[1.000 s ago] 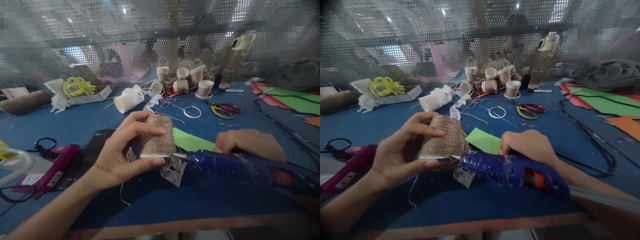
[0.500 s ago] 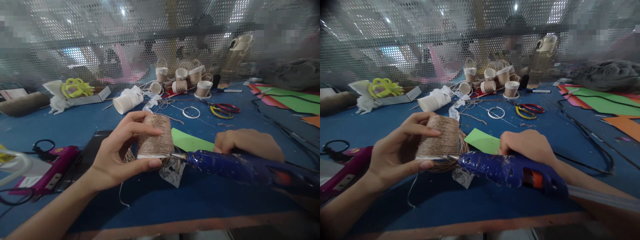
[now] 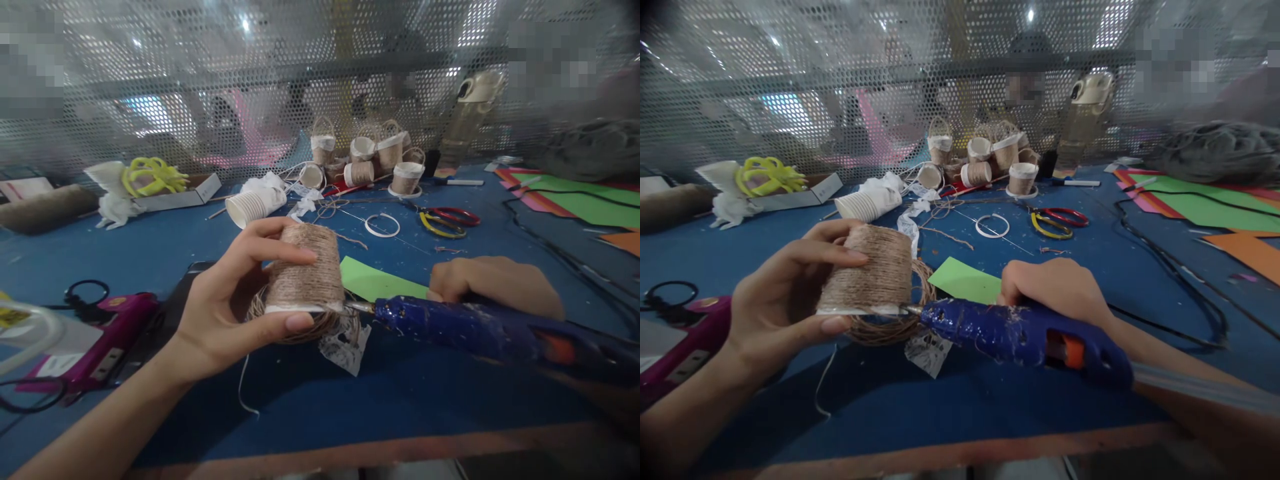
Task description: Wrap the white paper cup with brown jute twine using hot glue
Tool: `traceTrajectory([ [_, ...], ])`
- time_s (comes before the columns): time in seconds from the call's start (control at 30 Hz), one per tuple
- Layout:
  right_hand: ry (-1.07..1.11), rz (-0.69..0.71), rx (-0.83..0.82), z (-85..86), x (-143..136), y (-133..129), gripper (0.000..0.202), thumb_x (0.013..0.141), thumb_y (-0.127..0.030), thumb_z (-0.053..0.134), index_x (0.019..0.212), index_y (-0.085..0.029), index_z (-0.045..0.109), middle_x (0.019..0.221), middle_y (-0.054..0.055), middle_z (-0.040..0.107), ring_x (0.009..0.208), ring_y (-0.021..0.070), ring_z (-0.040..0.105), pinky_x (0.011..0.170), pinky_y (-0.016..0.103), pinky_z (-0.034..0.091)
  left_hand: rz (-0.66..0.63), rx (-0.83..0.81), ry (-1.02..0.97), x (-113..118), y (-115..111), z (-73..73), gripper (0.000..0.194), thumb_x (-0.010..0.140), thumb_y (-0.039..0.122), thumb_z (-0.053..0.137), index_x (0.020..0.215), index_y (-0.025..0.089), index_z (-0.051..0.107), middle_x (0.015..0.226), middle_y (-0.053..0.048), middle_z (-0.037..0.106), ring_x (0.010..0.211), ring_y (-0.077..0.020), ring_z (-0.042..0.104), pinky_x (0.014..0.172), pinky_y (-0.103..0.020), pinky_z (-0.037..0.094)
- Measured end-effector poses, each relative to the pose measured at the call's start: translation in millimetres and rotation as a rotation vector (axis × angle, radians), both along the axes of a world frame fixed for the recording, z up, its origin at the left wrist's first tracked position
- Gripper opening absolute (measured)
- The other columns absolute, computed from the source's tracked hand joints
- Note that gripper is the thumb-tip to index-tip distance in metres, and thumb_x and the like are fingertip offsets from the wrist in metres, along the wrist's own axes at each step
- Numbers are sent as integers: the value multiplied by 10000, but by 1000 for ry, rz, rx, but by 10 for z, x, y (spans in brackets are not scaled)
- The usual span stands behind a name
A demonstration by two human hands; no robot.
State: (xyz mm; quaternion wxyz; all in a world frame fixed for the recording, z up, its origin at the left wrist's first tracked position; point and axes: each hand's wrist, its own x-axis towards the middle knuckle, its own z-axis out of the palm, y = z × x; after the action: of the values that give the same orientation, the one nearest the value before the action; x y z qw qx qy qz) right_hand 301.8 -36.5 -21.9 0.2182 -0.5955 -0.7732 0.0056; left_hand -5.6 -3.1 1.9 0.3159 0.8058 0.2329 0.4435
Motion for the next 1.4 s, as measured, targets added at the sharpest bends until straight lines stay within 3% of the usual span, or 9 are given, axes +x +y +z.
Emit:
traceTrajectory([
  [0.13,189,199,-20,79,45,-44,136,774,-254,514,643,-281,493,663,-25,698,591,197,658,584,312,430,-34,72,-55,16,50,-31,385,880,290,819,1242,252,694,1333,-61,572,1357,-205,541,991,-244,610],
  [0.3,320,276,31,51,74,-63,173,838,-290,541,672,-288,496,644,-34,677,546,188,626,547,302,398,-61,115,-42,19,87,-76,419,868,288,832,1256,219,689,1329,-86,566,1325,-165,554,961,-191,595],
  [0.53,305,270,42,-1,101,-44,172,811,-285,592,666,-287,499,645,-45,689,534,176,617,533,292,368,-57,140,-43,13,95,-107,433,844,285,853,1242,208,702,1326,-96,577,1314,-171,568,1039,-213,542],
  [0.73,314,292,46,-79,171,-6,132,761,-342,588,672,-299,500,625,-47,670,509,181,618,497,296,382,-49,127,-105,16,95,-98,428,830,297,858,1229,222,721,1319,-97,609,1278,-231,612,997,-304,598],
  [0.93,307,298,39,-62,149,0,145,782,-328,598,674,-289,510,657,-41,696,545,178,636,522,294,391,-85,116,-120,20,102,-82,420,862,277,840,1252,210,700,1347,-75,588,1310,-147,585,1058,-200,530],
  [1.17,312,272,57,4,75,-59,197,843,-293,553,662,-286,476,621,-35,659,519,179,602,519,294,381,-104,106,-84,8,88,-84,421,879,276,825,1266,206,677,1348,-76,565,1344,-126,554,1077,-172,506],
  [1.33,315,327,87,-77,116,97,201,721,-370,528,557,-287,447,454,-34,579,361,178,483,399,276,238,-94,120,-44,6,85,-110,455,860,293,842,1277,213,680,1362,-86,559,1345,-145,549,1068,-194,520],
  [1.4,315,324,82,-86,128,109,192,721,-368,529,561,-290,458,472,-37,601,373,178,496,402,273,251,-89,112,-62,12,84,-111,449,861,311,841,1272,218,685,1362,-82,565,1340,-139,553,1067,-189,519],
])
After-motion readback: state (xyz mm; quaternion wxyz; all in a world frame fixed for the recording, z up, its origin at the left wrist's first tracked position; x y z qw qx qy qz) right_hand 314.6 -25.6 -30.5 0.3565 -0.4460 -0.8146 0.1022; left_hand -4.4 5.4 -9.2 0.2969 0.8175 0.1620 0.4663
